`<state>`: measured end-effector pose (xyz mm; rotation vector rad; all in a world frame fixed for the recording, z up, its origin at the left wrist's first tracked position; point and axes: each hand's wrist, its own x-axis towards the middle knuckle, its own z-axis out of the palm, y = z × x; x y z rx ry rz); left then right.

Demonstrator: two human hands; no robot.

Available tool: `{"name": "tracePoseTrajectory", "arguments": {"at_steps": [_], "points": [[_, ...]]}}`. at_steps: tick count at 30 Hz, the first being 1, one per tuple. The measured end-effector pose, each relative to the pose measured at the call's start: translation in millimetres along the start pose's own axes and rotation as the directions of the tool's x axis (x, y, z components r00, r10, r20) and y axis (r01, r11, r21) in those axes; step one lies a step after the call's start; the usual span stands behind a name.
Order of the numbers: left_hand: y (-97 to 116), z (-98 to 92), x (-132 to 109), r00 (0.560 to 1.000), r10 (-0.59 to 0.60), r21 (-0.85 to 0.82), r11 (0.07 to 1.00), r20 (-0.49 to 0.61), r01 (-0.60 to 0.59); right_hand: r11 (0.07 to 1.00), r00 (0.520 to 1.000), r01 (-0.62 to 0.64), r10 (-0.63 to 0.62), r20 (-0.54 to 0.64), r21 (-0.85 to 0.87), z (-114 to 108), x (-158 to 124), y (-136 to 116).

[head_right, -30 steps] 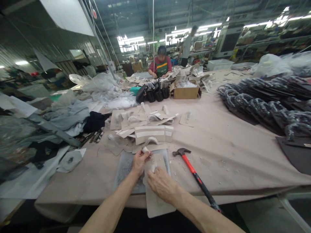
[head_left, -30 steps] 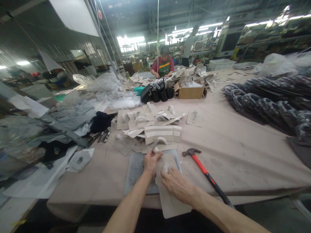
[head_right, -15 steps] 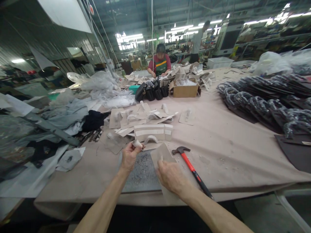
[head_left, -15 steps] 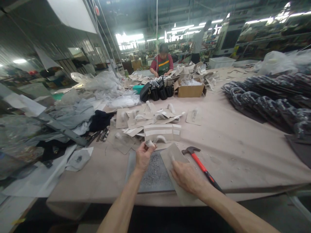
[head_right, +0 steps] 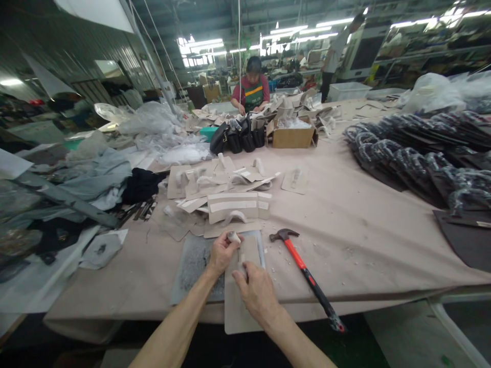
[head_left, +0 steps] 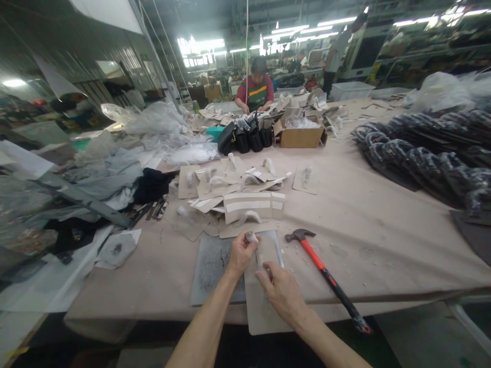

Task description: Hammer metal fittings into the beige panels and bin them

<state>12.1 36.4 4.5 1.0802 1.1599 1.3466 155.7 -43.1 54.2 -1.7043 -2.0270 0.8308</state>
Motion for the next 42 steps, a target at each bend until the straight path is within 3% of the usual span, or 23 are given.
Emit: {"name": "tracePoseTrajectory", "arguments": {"at_steps": [2, 4, 8, 11, 13, 16, 19, 22, 25, 27, 29, 31, 32, 34, 36, 38, 40, 42], "points": [[-3.2, -2.0, -1.2, 1.000, 0.021, -0.008, 1.000, -0.013, -0.021, 0.998, 0.996, 0.062, -0.062, -0.058, -0.006, -3.0, 2.0, 9.7], [-3.0, -2.8, -1.8, 0.999, 0.030, -0.009, 1.000, -0.014, -0.030, 0.990, 0.984, 0.073, -0.091, -0.152, -0.122, -12.4, 6.5, 26.8], [-1.7, -1.5, -2.3, 1.000, 0.030, 0.034, 0.999, 0.002, -0.030, 0.884, 0.954, -0.093, -0.053, -0.294, -0.459, -46.2, 18.3, 76.8], [-4.5, -0.6, -2.5, 0.999, 0.041, 0.059, 0.997, 0.007, -0.041, 0.780, 0.965, -0.244, 0.136, -0.224, -0.577, -67.0, 20.3, 110.7], [-6.8, -0.4, -2.4, 0.999, 0.042, 0.065, 0.997, 0.006, -0.042, 0.777, 0.965, -0.261, 0.234, -0.121, -0.573, -73.2, 18.2, 123.4], [-8.2, -0.6, -2.4, 0.999, 0.037, 0.084, 0.996, 0.005, -0.038, 0.835, 0.947, -0.305, 0.318, -0.049, -0.458, -75.4, 15.4, 126.1], [-7.1, -0.3, -2.6, 0.999, 0.049, 0.134, 0.990, 0.012, -0.050, 0.885, 0.885, -0.464, 0.465, 0.023, -0.051, -75.8, 15.7, 115.9], [-6.7, 1.3, -3.3, 0.997, 0.078, 0.188, 0.979, 0.024, -0.081, 0.741, 0.828, -0.560, 0.496, 0.261, 0.371, -73.5, 15.5, 99.7], [-8.1, 3.6, -4.4, 0.991, 0.130, 0.274, 0.953, 0.031, -0.134, 0.637, 0.813, -0.582, 0.452, 0.367, 0.505, -70.4, 12.8, 77.7], [-8.5, 4.9, -5.9, 0.985, 0.165, 0.330, 0.929, 0.041, -0.169, 0.641, 0.849, -0.527, 0.422, 0.318, 0.558, -72.5, 10.4, 60.1], [-7.9, 5.7, -7.9, 0.979, 0.193, 0.374, 0.905, 0.063, -0.203, 0.781, 0.940, -0.336, 0.316, 0.130, 0.527, -79.0, 8.4, 42.8], [-6.8, 6.2, -10.2, 0.972, 0.217, 0.404, 0.884, 0.093, -0.236, 0.955, 0.987, -0.063, 0.103, -0.125, 0.288, -86.7, 7.5, 29.1], [-6.4, 6.5, -11.1, 0.970, 0.222, 0.413, 0.877, 0.102, -0.245, 0.993, 0.979, 0.040, -0.017, -0.201, 0.110, -89.9, 7.7, 24.3], [-6.4, 7.0, -12.3, 0.972, 0.215, 0.422, 0.875, 0.098, -0.237, 0.968, 0.964, 0.141, -0.182, -0.193, -0.205, -95.0, 9.1, 18.3], [-6.7, 7.4, -12.4, 0.979, 0.191, 0.424, 0.882, 0.078, -0.206, 0.904, 0.976, 0.173, -0.210, -0.053, -0.391, -102.0, 11.7, 12.9], [-5.8, 7.6, -12.3, 0.981, 0.180, 0.419, 0.887, 0.075, -0.195, 0.868, 0.978, 0.195, -0.208, 0.021, -0.457, -115.7, 13.8, 2.7], [-3.2, 7.6, -12.5, 0.977, 0.193, 0.409, 0.887, 0.091, -0.213, 0.883, 0.959, 0.204, -0.266, -0.093, -0.422, -135.4, 13.6, -13.9], [0.0, 7.3, -12.9, 0.973, 0.207, 0.401, 0.886, 0.106, -0.232, 0.921, 0.871, 0.220, -0.334, -0.360, -0.322, -153.1, 11.5, -31.4]]}}
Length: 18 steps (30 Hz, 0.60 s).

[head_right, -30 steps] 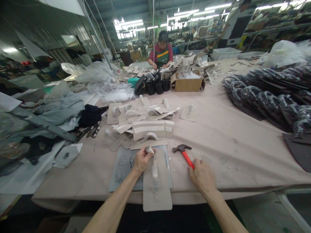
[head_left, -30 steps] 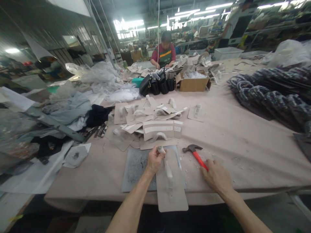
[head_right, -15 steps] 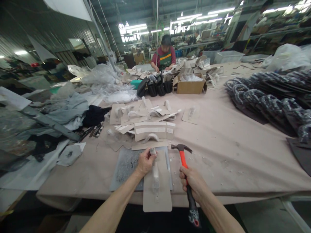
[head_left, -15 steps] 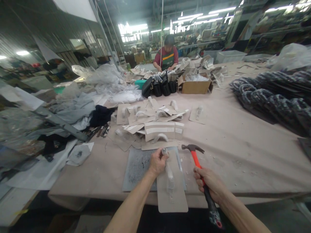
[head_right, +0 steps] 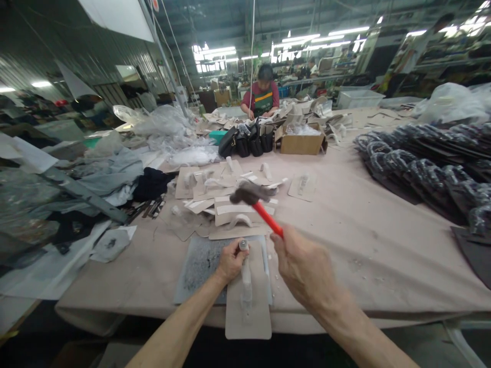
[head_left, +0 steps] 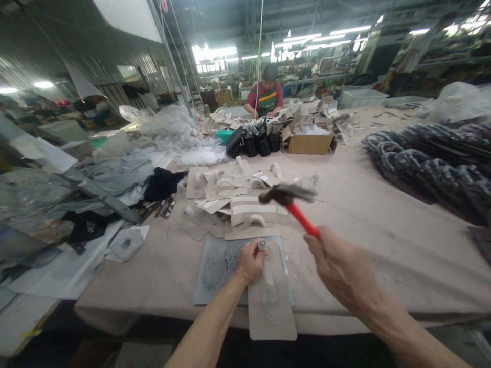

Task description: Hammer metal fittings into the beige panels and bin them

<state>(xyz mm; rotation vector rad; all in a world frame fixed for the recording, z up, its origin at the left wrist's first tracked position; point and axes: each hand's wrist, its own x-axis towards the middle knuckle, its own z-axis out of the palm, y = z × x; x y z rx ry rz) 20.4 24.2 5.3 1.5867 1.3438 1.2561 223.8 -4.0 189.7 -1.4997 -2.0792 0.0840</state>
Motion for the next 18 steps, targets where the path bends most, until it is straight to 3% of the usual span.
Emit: {"name": "tracePoseTrajectory", "arguments": {"at_steps": [2, 3, 4, 5, 6, 7, 9, 10, 14, 18], "points": [[1.7, -1.0, 0.3, 1.000, 0.001, -0.001, 1.000, 0.001, -0.001, 0.994, 0.959, -0.021, 0.050, -0.280, 0.105, -7.4, 2.6, -7.1], [1.8, -1.1, 0.4, 1.000, -0.004, 0.000, 1.000, -0.002, 0.004, 0.992, 0.939, -0.011, 0.055, -0.341, 0.129, -4.3, 0.0, -7.6], [1.4, -0.9, 0.5, 1.000, -0.010, 0.003, 1.000, -0.004, 0.010, 0.992, 0.945, 0.002, 0.038, -0.325, 0.122, 3.2, -5.1, -5.8], [0.6, -0.5, 0.6, 1.000, -0.018, 0.004, 1.000, -0.008, 0.018, 0.996, 0.973, 0.013, 0.008, -0.229, 0.088, 13.9, -11.8, -2.0], [-0.4, 0.1, 0.7, 1.000, -0.028, 0.003, 1.000, -0.012, 0.028, 0.999, 0.997, 0.031, -0.028, -0.065, 0.039, 26.2, -19.2, 3.4], [-1.5, 0.7, 0.7, 0.999, -0.034, -0.001, 0.999, -0.013, 0.034, 0.999, 0.990, 0.034, -0.031, 0.135, -0.019, 38.3, -26.2, 9.6], [-2.9, 1.7, 0.4, 0.999, -0.034, -0.019, 0.999, -0.007, 0.033, 0.992, 0.903, 0.012, 0.045, 0.428, -0.129, 56.3, -36.2, 21.8], [-3.1, 1.9, 0.1, 0.999, -0.032, -0.030, 0.999, -0.004, 0.032, 0.984, 0.861, -0.004, 0.094, 0.500, -0.177, 61.1, -38.8, 27.1], [-1.9, 1.3, -0.3, 0.999, -0.032, -0.050, 0.998, 0.009, 0.033, 0.962, 0.796, -0.097, 0.228, 0.561, -0.254, 65.6, -42.7, 50.1], [-1.9, 0.4, 1.2, 0.999, -0.033, -0.044, 0.998, 0.004, 0.033, 0.930, 0.743, -0.224, 0.356, 0.566, -0.292, 81.7, -59.4, 89.2]]}}
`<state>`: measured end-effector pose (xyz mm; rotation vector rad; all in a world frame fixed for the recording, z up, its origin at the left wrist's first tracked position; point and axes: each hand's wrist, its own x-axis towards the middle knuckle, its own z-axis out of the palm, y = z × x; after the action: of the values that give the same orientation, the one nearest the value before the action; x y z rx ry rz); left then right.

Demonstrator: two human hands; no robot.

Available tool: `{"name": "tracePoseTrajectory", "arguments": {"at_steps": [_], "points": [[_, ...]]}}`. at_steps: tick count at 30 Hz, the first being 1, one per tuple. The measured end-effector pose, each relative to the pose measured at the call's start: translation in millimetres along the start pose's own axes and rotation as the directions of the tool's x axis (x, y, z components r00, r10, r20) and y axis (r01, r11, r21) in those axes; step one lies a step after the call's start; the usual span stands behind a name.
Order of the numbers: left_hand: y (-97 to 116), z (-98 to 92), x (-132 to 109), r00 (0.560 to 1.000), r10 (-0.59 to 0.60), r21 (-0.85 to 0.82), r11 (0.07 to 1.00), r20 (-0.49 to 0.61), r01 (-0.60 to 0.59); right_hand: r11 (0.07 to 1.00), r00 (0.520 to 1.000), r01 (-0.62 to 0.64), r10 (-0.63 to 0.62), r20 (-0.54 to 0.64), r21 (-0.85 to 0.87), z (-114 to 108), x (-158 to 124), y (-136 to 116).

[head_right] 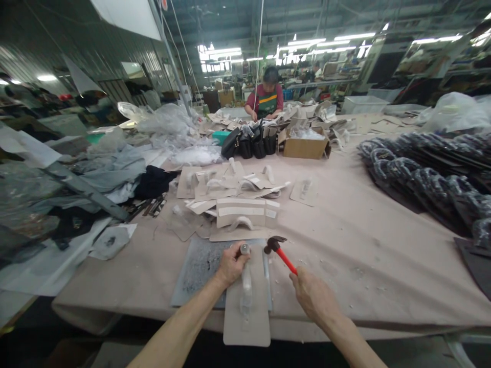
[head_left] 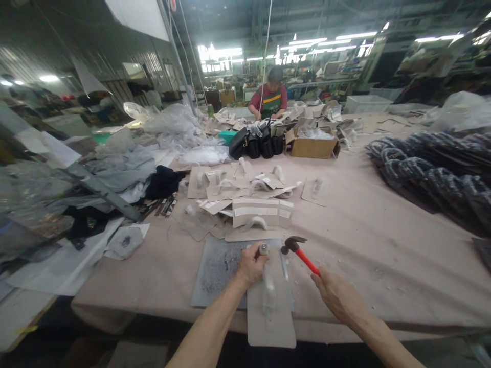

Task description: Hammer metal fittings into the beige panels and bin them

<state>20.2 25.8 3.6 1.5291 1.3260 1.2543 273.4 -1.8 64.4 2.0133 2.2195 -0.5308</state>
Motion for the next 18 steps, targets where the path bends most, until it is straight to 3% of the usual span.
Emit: {"name": "tracePoseTrajectory", "arguments": {"at_steps": [3, 5, 8, 11, 13, 15, 18], "points": [[-0.2, -0.4, 0.5, 1.000, -0.012, 0.003, 1.000, -0.011, 0.012, 0.987, 0.995, -0.072, 0.061, -0.081, -0.142, 22.9, 5.8, 17.2], [0.2, -0.6, -0.4, 1.000, -0.019, -0.003, 1.000, -0.015, 0.019, 0.972, 0.974, -0.035, -0.019, -0.225, -0.234, 31.0, 4.8, 12.3], [0.3, -0.5, -1.8, 1.000, -0.025, -0.023, 0.999, -0.012, 0.025, 0.954, 0.890, 0.239, -0.291, -0.352, -0.182, 34.8, -3.0, -21.0], [-1.3, 0.7, 1.6, 0.999, -0.049, -0.082, 0.995, -0.016, 0.048, 0.806, 0.765, 0.586, -0.584, -0.273, -0.083, 36.5, -8.8, -67.4], [-1.8, 1.3, 7.0, 0.991, -0.115, -0.186, 0.978, -0.073, 0.100, 0.742, 0.720, 0.667, -0.664, -0.202, -0.062, 37.9, -8.3, -92.4], [-0.1, -0.8, 12.2, 0.956, -0.230, -0.337, 0.928, -0.180, 0.160, 0.753, 0.736, 0.655, -0.656, -0.171, -0.067, 39.5, -6.6, -106.4], [6.3, -14.5, 13.6, 0.880, -0.371, -0.522, 0.834, -0.296, 0.176, 0.802, 0.783, 0.591, -0.597, -0.176, -0.092, 43.7, -0.6, -103.1]]}}
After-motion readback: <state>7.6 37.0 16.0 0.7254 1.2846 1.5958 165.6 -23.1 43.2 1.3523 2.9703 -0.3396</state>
